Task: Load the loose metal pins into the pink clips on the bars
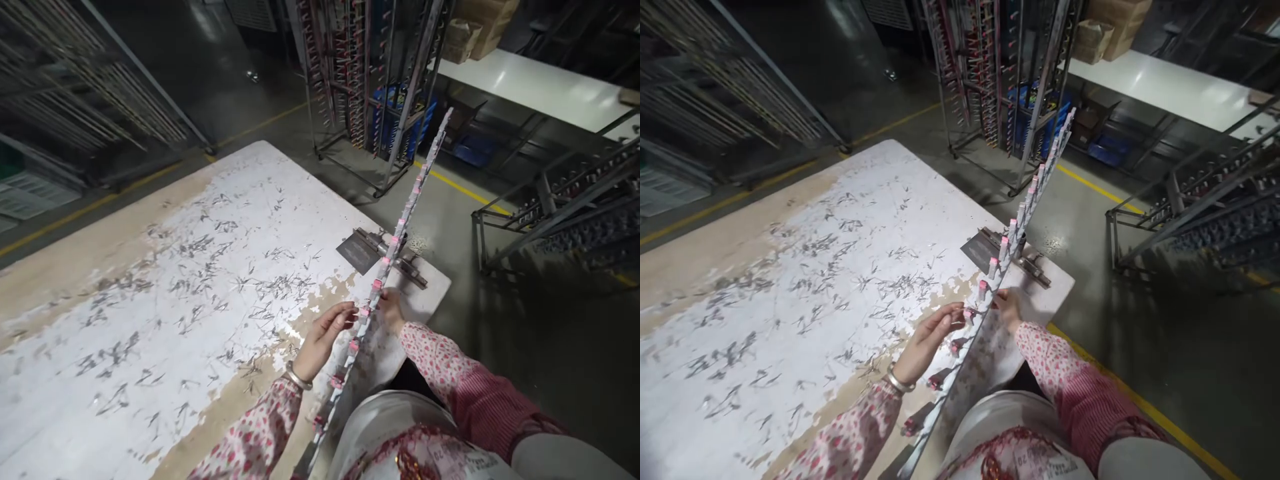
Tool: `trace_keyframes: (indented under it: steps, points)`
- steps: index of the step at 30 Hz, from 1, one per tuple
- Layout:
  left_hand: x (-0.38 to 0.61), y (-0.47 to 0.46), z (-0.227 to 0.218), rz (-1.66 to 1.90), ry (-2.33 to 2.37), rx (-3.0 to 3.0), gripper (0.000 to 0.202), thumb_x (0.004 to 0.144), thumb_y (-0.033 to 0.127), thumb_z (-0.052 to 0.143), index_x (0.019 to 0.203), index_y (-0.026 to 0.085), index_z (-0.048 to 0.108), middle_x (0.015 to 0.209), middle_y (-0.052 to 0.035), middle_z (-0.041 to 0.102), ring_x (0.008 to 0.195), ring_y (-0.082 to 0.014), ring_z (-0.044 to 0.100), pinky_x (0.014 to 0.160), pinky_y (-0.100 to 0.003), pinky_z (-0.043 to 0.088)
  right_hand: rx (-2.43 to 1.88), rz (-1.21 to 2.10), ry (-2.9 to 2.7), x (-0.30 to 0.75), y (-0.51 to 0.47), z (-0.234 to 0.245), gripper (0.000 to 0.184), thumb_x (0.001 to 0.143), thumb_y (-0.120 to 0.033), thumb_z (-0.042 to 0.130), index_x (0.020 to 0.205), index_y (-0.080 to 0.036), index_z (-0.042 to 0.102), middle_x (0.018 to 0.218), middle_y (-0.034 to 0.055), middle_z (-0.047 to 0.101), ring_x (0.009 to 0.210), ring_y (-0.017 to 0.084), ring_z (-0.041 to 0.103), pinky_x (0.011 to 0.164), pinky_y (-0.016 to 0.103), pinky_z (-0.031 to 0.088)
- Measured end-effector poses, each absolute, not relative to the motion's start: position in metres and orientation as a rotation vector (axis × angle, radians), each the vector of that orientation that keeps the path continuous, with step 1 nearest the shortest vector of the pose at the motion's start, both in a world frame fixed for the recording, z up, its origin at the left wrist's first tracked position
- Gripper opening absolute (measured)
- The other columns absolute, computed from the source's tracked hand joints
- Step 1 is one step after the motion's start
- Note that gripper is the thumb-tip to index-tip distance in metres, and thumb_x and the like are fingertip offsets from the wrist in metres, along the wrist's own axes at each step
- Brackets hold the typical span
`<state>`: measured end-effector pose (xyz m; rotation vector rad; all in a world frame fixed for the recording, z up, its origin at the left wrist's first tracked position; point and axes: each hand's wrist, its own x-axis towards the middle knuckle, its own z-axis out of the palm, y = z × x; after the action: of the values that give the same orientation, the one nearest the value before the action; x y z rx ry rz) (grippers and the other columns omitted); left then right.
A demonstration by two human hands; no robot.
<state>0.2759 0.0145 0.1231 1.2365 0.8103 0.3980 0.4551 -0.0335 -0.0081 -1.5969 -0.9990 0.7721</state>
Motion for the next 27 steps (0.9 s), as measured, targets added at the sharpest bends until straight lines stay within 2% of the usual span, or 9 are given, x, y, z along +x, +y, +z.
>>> trace_keyframes:
  steps: [5,11,15,18,22,27]
  points:
    - [0.303,0.044,0.125,0.368,0.775,1.417,0.051,0.087,0.052,0.054,0.122,0.015,0.057,0.123,-0.0127,0.063,0.111,-0.0255,0.058,0.100,-0.041,0.044,-1.599,0.878,-0.617,0.498,-0.051,-0.001,0.041,0.073,-0.057,0.054,0.071,-0.017,0.052,0.056,-0.0009,0.056,0.047,0.012,0.055,0.048,0.026,0.051]
    - [0.326,0.055,0.118,0.213,0.658,1.530,0.068,0.083,0.065,0.048,0.127,0.014,0.056,0.131,-0.0128,0.058,0.120,-0.0306,0.052,0.105,-0.045,0.038,-1.553,0.921,-0.463,0.549,-0.072,0.041,0.036,0.063,-0.046,0.071,0.078,-0.014,0.060,0.065,0.0018,0.064,0.053,0.012,0.061,0.055,0.027,0.054]
    - [0.326,0.062,0.121,0.101,0.581,1.632,0.067,0.086,0.063,0.046,0.132,0.014,0.052,0.136,-0.0125,0.054,0.124,-0.0291,0.048,0.109,-0.042,0.032,-1.447,0.951,-0.635,0.559,-0.072,0.092,0.026,0.071,-0.038,0.071,0.078,-0.015,0.063,0.066,0.0011,0.066,0.055,0.012,0.062,0.056,0.025,0.054]
    - [0.329,0.070,0.125,0.064,0.487,1.700,0.067,0.086,0.061,0.047,0.135,0.015,0.050,0.133,-0.0120,0.056,0.121,-0.0287,0.050,0.106,-0.040,0.036,-1.417,0.890,-0.870,0.553,-0.067,0.131,0.018,0.079,-0.034,0.066,0.082,-0.016,0.064,0.067,0.0010,0.067,0.058,0.013,0.064,0.058,0.026,0.056]
    - [0.338,0.073,0.127,0.100,0.383,1.865,0.054,0.087,0.055,0.050,0.125,0.017,0.059,0.119,-0.0105,0.064,0.108,-0.0248,0.057,0.097,-0.034,0.042,-1.456,0.570,-1.309,0.543,-0.059,0.173,0.008,0.085,-0.024,0.059,0.085,-0.019,0.066,0.081,0.0037,0.069,0.070,0.014,0.066,0.066,0.025,0.055]
    - [0.346,0.063,0.124,0.199,0.364,2.022,0.051,0.090,0.055,0.044,0.117,0.017,0.063,0.096,-0.0095,0.067,0.087,-0.0206,0.060,0.080,-0.030,0.045,-1.401,0.270,-1.766,0.540,-0.052,0.204,0.019,0.090,-0.011,0.047,0.093,-0.020,0.064,0.088,0.0043,0.068,0.084,0.014,0.064,0.078,0.025,0.053]
